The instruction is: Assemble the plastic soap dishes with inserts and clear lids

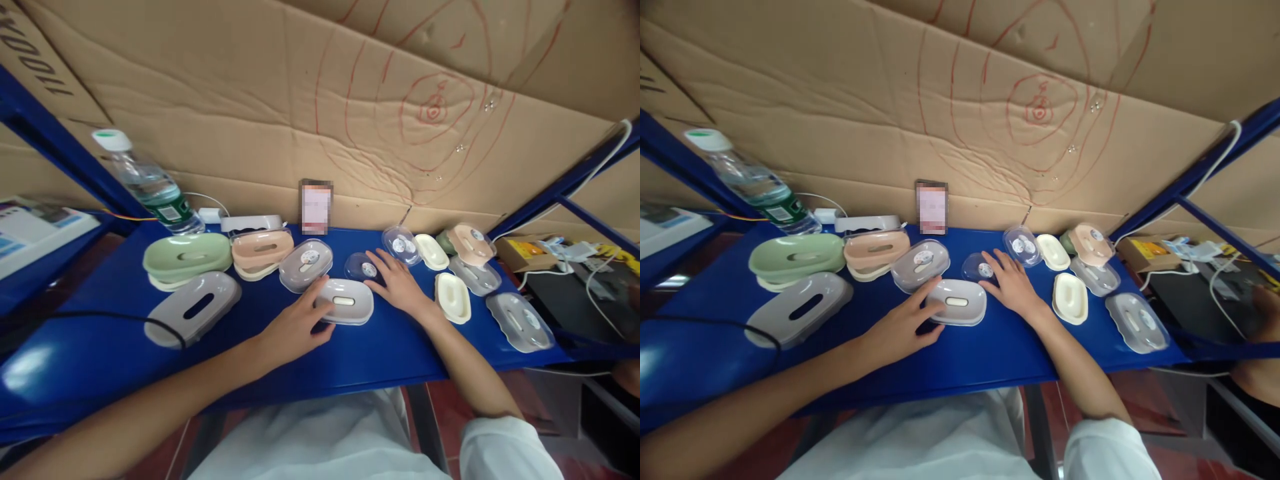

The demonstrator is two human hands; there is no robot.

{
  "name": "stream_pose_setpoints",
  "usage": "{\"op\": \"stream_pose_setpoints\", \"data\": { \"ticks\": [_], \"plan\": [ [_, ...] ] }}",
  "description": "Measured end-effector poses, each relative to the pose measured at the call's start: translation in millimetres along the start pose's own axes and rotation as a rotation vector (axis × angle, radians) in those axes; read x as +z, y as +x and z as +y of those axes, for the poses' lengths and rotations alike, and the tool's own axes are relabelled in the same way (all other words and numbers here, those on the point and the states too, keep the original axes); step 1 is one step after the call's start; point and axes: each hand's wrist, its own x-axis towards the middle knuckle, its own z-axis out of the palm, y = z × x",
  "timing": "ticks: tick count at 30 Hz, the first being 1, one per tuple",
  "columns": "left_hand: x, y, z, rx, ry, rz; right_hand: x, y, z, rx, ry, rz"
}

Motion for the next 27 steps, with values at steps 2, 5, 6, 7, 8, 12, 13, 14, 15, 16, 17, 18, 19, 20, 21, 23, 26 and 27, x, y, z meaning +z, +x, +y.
{"op": "stream_pose_setpoints", "data": {
  "ticks": [2, 5, 6, 7, 8, 12, 13, 14, 15, 16, 17, 18, 19, 20, 21, 23, 26, 27],
  "plan": [
    [1.0, -1, -1, -0.041, -0.050, -0.015, 1, 0, -1, -0.021, 0.021, -0.067],
    [3.5, -3, -2, -0.069, -0.093, -0.043, 2, -3, 3, -0.058, 0.046, -0.148],
    [4.4, -4, -3, -0.069, -0.100, -0.049, 2, -4, 6, -0.065, 0.052, -0.163],
    [5.1, -4, -3, -0.069, -0.103, -0.050, 2, -5, 9, -0.067, 0.060, -0.173],
    [5.5, -4, -3, -0.071, -0.105, -0.047, 1, -6, 13, -0.070, 0.071, -0.181],
    [2.8, -3, 0, -0.106, -0.118, -0.054, -2, -5, 30, -0.129, 0.121, -0.170],
    [1.4, -2, 2, -0.122, -0.132, -0.062, -4, -5, 32, -0.143, 0.131, -0.142],
    [0.2, -1, 3, -0.138, -0.152, -0.071, -8, -6, 31, -0.151, 0.135, -0.103],
    [-0.6, -1, 4, -0.152, -0.176, -0.078, -12, -7, 29, -0.153, 0.136, -0.057],
    [-0.7, -1, 5, -0.165, -0.203, -0.079, -18, -8, 25, -0.154, 0.136, -0.012],
    [0.2, -2, 5, -0.176, -0.232, -0.076, -23, -10, 19, -0.159, 0.137, 0.018],
    [1.9, -2, 4, -0.186, -0.263, -0.068, -28, -13, 11, -0.175, 0.144, 0.025],
    [4.2, -3, 3, -0.195, -0.296, -0.058, -32, -16, 1, -0.201, 0.155, 0.007],
    [7.0, -4, 2, -0.203, -0.331, -0.047, -34, -19, -8, -0.234, 0.167, -0.030],
    [9.9, -5, 0, -0.210, -0.365, -0.036, -35, -22, -18, -0.268, 0.174, -0.078],
    [14.4, -5, -4, -0.215, -0.424, -0.016, -32, -26, -34, -0.323, 0.178, -0.160],
    [15.5, -4, -10, -0.206, -0.469, -0.003, -22, -27, -48, -0.355, 0.206, -0.192],
    [14.5, -3, -12, -0.200, -0.473, -0.007, -19, -26, -51, -0.357, 0.226, -0.187]
  ]
}}
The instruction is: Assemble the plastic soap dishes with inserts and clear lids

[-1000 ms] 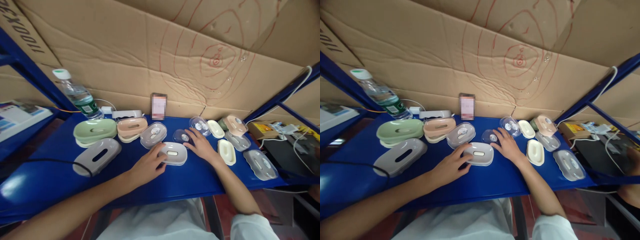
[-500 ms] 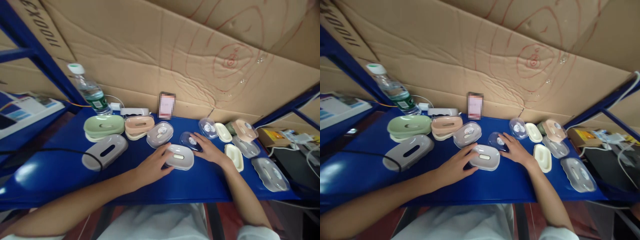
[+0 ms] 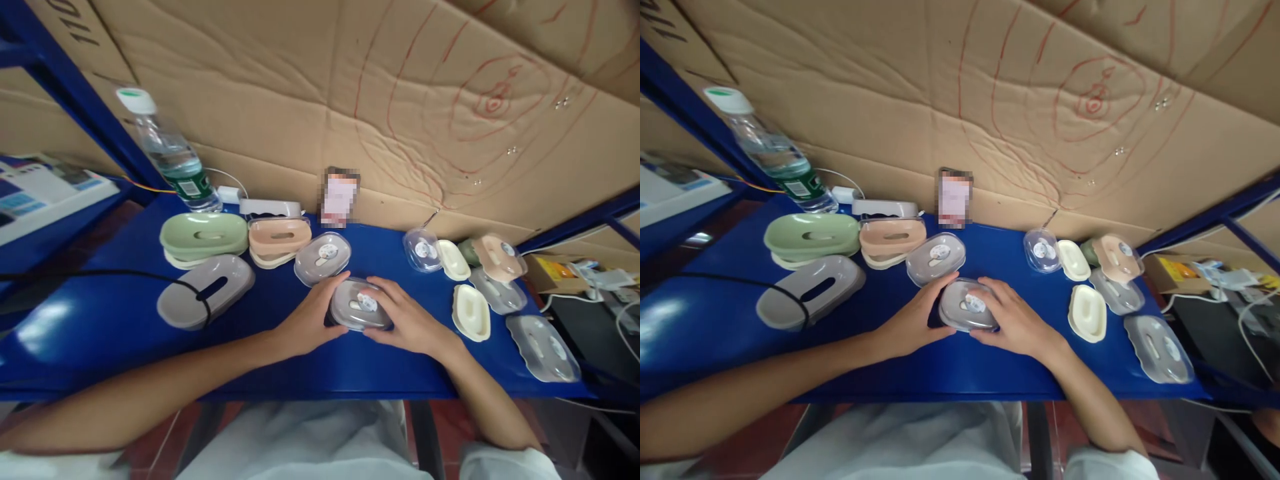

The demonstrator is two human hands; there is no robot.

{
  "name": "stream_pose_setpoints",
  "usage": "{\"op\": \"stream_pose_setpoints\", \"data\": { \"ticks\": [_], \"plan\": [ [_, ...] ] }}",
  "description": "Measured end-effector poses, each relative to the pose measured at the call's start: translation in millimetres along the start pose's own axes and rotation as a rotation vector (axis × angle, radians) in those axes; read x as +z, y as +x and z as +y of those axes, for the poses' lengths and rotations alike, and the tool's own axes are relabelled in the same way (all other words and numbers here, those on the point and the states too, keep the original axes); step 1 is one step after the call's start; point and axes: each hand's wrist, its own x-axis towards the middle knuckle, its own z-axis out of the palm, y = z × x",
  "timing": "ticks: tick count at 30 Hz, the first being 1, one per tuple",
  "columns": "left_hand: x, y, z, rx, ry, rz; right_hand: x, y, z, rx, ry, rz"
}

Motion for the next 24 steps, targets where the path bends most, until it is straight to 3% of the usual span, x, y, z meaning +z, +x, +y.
{"op": "stream_pose_setpoints", "data": {
  "ticks": [9, 17, 24],
  "plan": [
    [-5.2, 4, -1, -0.004, 0.048, -0.053, 3, -1, -1, -0.042, 0.060, -0.002],
    [-9.2, 4, 11, 0.056, 0.072, -0.134, 5, -2, 3, -0.061, 0.055, -0.060],
    [-7.0, 2, 7, 0.038, 0.157, -0.076, 8, 6, 13, -0.075, -0.046, -0.020]
  ]
}}
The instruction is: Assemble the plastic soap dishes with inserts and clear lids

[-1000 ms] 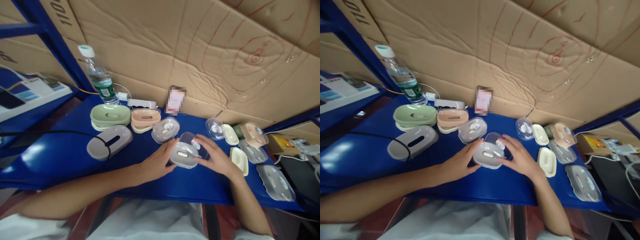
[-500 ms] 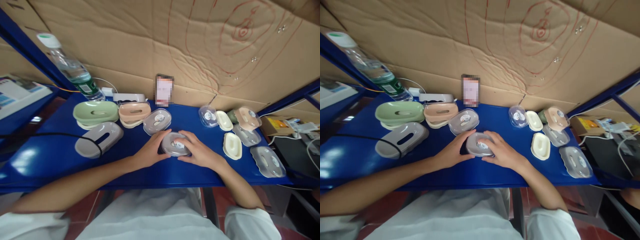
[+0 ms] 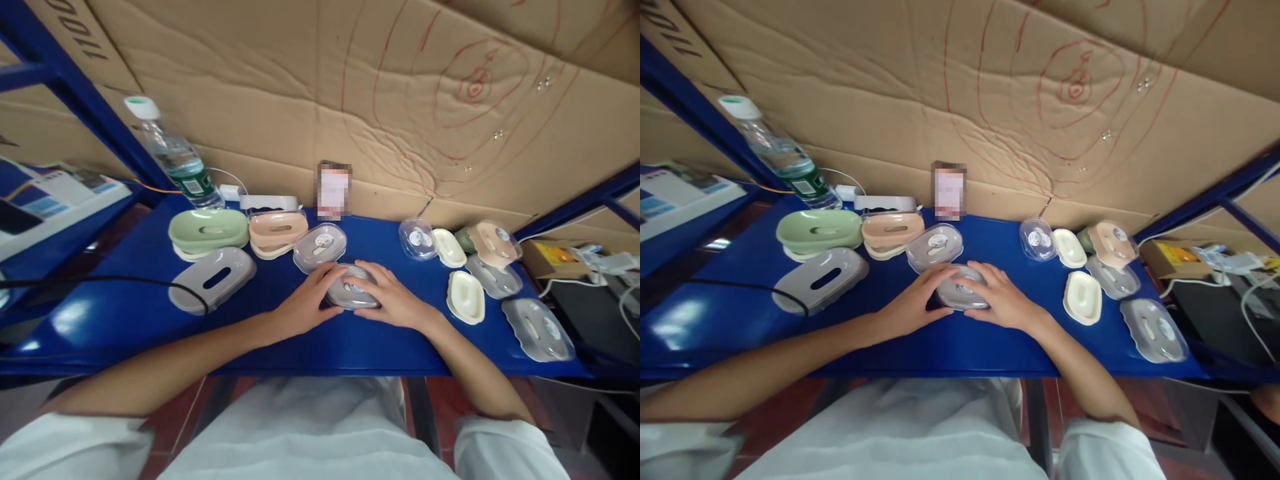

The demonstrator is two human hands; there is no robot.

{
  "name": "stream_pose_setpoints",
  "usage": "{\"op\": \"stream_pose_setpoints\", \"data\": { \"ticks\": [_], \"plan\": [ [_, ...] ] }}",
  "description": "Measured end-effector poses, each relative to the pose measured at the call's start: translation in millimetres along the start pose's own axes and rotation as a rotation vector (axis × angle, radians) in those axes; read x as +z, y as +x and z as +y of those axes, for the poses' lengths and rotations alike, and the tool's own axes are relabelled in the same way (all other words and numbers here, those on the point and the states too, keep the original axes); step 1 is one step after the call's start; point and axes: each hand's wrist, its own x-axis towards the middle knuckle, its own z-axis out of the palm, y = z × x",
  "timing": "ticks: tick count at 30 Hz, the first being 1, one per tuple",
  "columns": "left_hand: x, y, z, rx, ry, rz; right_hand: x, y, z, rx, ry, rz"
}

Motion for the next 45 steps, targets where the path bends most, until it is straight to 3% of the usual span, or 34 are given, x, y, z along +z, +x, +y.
{"op": "stream_pose_setpoints", "data": {
  "ticks": [4, 8, 10, 14, 18, 22, 29, 36, 41, 45],
  "plan": [
    [4.2, -5, 9, 0.028, 0.129, 0.015, -13, -1, 13, 0.130, -0.126, 0.037],
    [2.3, -7, 14, 0.133, 0.244, 0.043, -19, 2, 25, 0.419, -0.347, 0.304],
    [1.4, -6, 13, 0.191, 0.277, 0.010, -20, 1, 34, 0.495, -0.380, 0.386],
    [1.6, -5, 11, 0.258, 0.305, -0.073, -15, -8, 64, 0.615, -0.386, 0.394],
    [0.4, -5, 12, 0.254, 0.298, -0.082, -5, -16, 93, 0.772, -0.399, 0.366],
    [0.0, -4, 11, 0.266, 0.305, -0.095, -10, -19, 100, 0.813, -0.429, 0.370],
    [2.0, -3, 8, 0.285, 0.314, -0.083, -51, -31, 76, 0.764, -0.310, 0.375],
    [2.2, -3, 9, 0.331, 0.339, -0.024, -71, -38, 14, 0.593, -0.272, 0.481],
    [-1.5, -3, 12, 0.366, 0.276, 0.052, -49, -32, -33, 0.299, -0.144, 0.432],
    [-1.8, -3, 12, 0.415, 0.291, -0.013, -18, -38, -48, 0.111, -0.100, 0.285]
  ]
}}
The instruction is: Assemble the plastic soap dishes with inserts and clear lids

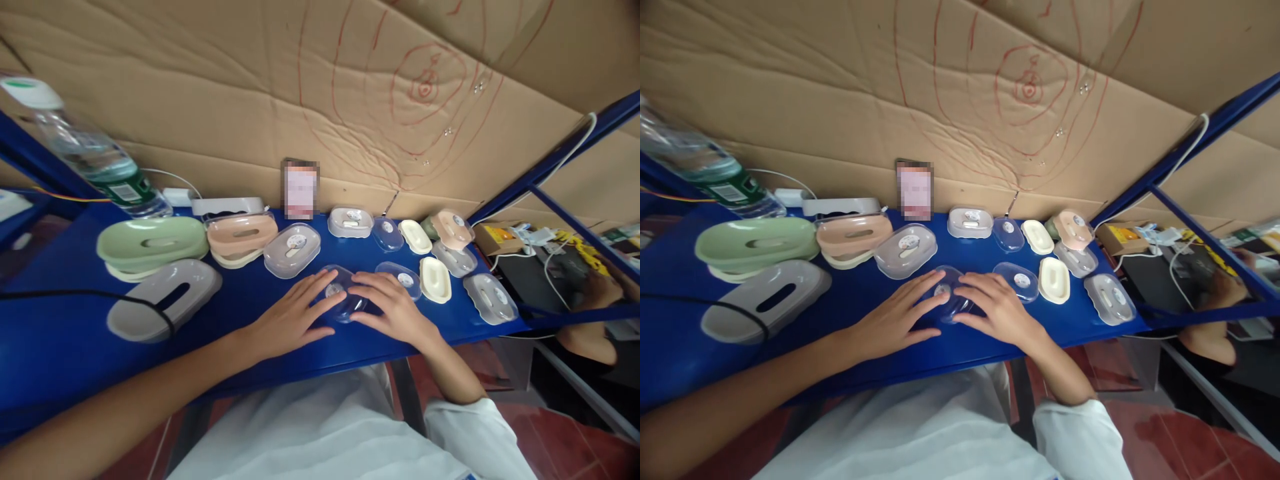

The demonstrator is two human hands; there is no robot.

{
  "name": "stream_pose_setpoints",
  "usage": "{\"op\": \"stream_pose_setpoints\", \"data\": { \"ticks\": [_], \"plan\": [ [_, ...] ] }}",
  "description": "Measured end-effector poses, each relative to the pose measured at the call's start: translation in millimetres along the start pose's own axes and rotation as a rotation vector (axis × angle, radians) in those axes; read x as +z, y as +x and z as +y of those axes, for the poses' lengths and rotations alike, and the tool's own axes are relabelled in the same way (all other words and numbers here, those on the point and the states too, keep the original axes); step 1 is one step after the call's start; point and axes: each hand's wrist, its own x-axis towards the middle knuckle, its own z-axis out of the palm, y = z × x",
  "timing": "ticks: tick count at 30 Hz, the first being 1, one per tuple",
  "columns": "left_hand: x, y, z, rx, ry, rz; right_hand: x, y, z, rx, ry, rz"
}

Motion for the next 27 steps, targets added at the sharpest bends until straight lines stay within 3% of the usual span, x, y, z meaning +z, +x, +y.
{"op": "stream_pose_setpoints", "data": {
  "ticks": [3, 6, 9, 12, 15, 18, 21, 23, 27],
  "plan": [
    [3.3, -1, -1, -0.005, 0.049, -0.099, 3, -26, 12, 0.063, -0.030, 0.079],
    [5.1, 0, 0, -0.011, 0.147, -0.161, -4, -68, 40, 0.363, -0.233, 0.265],
    [-2.4, 4, 8, -0.040, 0.276, -0.163, -7, -119, 71, 0.609, -0.465, 0.306],
    [-24.0, 4, 17, -0.089, 0.368, -0.131, 2, -160, 98, 0.588, -0.451, 0.320],
    [-53.4, -14, 19, -0.338, 0.435, -0.006, 14, -175, 109, 0.531, -0.362, 0.472],
    [-75.4, -50, 16, -0.712, 0.545, 0.140, 14, -170, 98, 0.564, -0.317, 0.627],
    [-80.3, -87, 14, -0.978, 0.638, 0.208, 7, -151, 68, 0.492, -0.199, 0.695],
    [-77.4, -104, 15, -1.067, 0.648, 0.199, 6, -132, 43, 0.345, -0.070, 0.609],
    [-75.1, -122, 14, -1.070, 0.612, 0.171, 23, -89, -6, 0.045, 0.206, 0.227]
  ]
}}
